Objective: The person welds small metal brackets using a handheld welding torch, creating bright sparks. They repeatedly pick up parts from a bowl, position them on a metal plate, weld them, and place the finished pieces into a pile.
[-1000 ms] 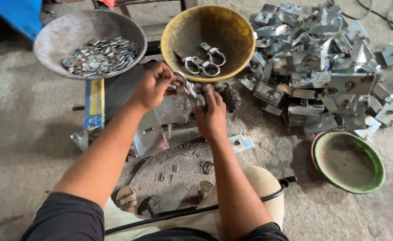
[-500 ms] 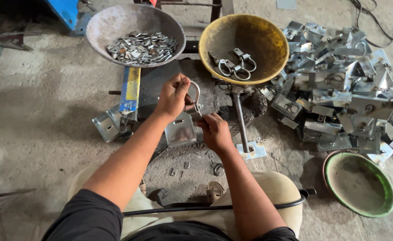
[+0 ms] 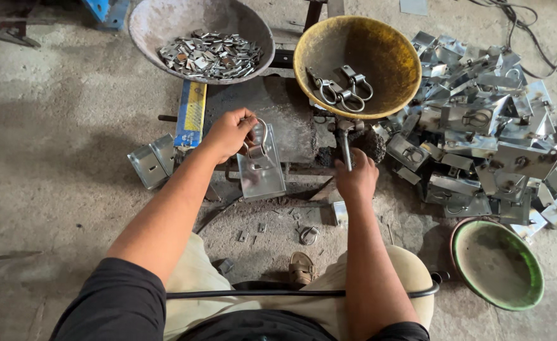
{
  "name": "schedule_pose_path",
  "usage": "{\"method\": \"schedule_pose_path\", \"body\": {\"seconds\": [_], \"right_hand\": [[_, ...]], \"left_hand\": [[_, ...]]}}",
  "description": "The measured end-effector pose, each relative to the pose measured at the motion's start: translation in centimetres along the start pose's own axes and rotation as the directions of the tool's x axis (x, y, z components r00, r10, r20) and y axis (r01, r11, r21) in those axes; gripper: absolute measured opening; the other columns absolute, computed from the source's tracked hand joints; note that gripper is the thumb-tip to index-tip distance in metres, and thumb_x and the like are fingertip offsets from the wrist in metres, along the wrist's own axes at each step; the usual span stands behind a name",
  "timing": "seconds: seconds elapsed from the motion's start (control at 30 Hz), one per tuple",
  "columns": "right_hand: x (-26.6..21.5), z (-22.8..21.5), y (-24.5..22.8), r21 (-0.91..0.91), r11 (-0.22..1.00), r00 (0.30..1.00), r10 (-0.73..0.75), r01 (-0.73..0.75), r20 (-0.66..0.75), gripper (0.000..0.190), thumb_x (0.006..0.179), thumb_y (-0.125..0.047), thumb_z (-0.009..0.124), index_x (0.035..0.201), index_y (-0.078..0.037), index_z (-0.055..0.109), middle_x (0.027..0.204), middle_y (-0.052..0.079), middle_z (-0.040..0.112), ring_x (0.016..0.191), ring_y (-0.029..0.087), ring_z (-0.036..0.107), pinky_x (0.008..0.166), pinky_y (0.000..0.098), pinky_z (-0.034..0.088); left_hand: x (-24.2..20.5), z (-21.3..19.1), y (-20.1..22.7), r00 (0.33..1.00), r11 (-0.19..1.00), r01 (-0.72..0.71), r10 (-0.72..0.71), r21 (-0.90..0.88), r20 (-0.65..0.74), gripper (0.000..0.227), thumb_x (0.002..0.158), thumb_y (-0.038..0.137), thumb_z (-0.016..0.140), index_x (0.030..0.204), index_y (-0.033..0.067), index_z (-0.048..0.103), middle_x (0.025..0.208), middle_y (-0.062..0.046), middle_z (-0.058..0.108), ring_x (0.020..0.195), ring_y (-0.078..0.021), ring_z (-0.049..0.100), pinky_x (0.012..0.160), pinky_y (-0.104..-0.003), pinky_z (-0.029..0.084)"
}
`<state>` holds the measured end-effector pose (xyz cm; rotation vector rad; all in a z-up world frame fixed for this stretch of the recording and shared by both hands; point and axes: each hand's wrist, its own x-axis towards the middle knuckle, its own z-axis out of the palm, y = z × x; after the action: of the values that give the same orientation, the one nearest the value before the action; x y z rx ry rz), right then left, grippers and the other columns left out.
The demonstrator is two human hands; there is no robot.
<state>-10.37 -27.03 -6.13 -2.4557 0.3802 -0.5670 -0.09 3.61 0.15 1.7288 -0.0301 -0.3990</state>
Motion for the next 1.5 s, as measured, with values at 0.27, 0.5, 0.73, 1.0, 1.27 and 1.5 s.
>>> {"method": "schedule_pose_path", "body": {"seconds": [0.27,0.5,0.73,1.0,1.27,1.5], "right_hand": [[-1.2,3.3,5.0,0.093,0.95,0.946,0.281,-0.298,0.163,0.055,0.082,-0.008,0.066,0.137,-0.011,0.065,0.108,0.021,0.074,0.095,0.032,0.074,0.087,0.0422,0.058],[-3.7,-5.0,-4.2,0.033,0.959,0.929,0.262,-0.28,0.263,0.055,0.086,-0.016,0.077,0.139,-0.012,0.064,0.089,0.02,0.075,0.072,0.026,0.069,0.068,0.0414,0.056],[-5.3,-14.2,-9.8,0.43,0.842,0.943,-0.323,0.326,-0.082,0.025,0.102,-0.011,0.07,0.127,-0.007,0.067,0.083,0.006,0.07,0.056,0.004,0.057,0.042,0.0196,0.046],[-8.2,-11.4,-10.0,0.444,0.852,0.893,-0.399,0.277,0.208,0.028,0.103,-0.015,0.061,0.13,-0.011,0.068,0.077,0.006,0.07,0.053,0.007,0.057,0.041,0.024,0.046],[-10.9,-9.0,-11.5,0.12,0.99,0.886,0.003,-0.067,0.464,0.054,0.092,-0.019,0.068,0.144,-0.011,0.057,0.07,0.009,0.074,0.046,0.011,0.059,0.041,0.0299,0.045],[-6.5,-12.0,-9.0,0.267,0.959,0.976,-0.14,0.092,0.169,0.042,0.092,-0.018,0.073,0.132,-0.006,0.063,0.083,0.003,0.075,0.058,0.007,0.065,0.046,0.0258,0.052]], "left_hand": [[0.2,0.1,-1.4,0.964,0.885,-0.157,0.233,0.438,-0.126,0.017,0.098,0.026,0.068,0.104,0.0108,0.072,0.075,-0.008,0.073,0.062,-0.0176,0.069,0.06,-0.038,0.055],[1.7,0.0,-2.7,0.732,0.61,-0.468,0.673,0.64,-0.107,0.02,0.089,0.028,0.077,0.095,0.0101,0.08,0.083,-0.017,0.074,0.071,-0.0314,0.072,0.064,-0.041,0.056],[2.1,0.2,-2.3,0.875,0.772,-0.375,0.477,0.512,-0.078,0.019,0.093,0.027,0.075,0.099,0.0093,0.079,0.081,-0.014,0.076,0.067,-0.0274,0.074,0.063,-0.04,0.057],[2.1,0.3,-2.4,0.782,0.693,-0.503,0.62,0.516,-0.07,0.017,0.091,0.024,0.077,0.096,0.0077,0.079,0.084,-0.015,0.076,0.068,-0.0279,0.074,0.063,-0.038,0.057],[1.6,1.0,-3.7,0.848,0.716,-0.456,0.53,0.528,0.013,0.018,0.086,0.025,0.079,0.094,0.0083,0.078,0.078,-0.016,0.074,0.068,-0.0306,0.072,0.064,-0.042,0.056],[3.2,-0.8,-5.8,0.686,0.582,-0.57,0.726,0.579,-0.054,0.036,0.068,0.019,0.088,0.1,0.005,0.078,0.099,-0.022,0.071,0.086,-0.0367,0.07,0.079,-0.045,0.057]]}}
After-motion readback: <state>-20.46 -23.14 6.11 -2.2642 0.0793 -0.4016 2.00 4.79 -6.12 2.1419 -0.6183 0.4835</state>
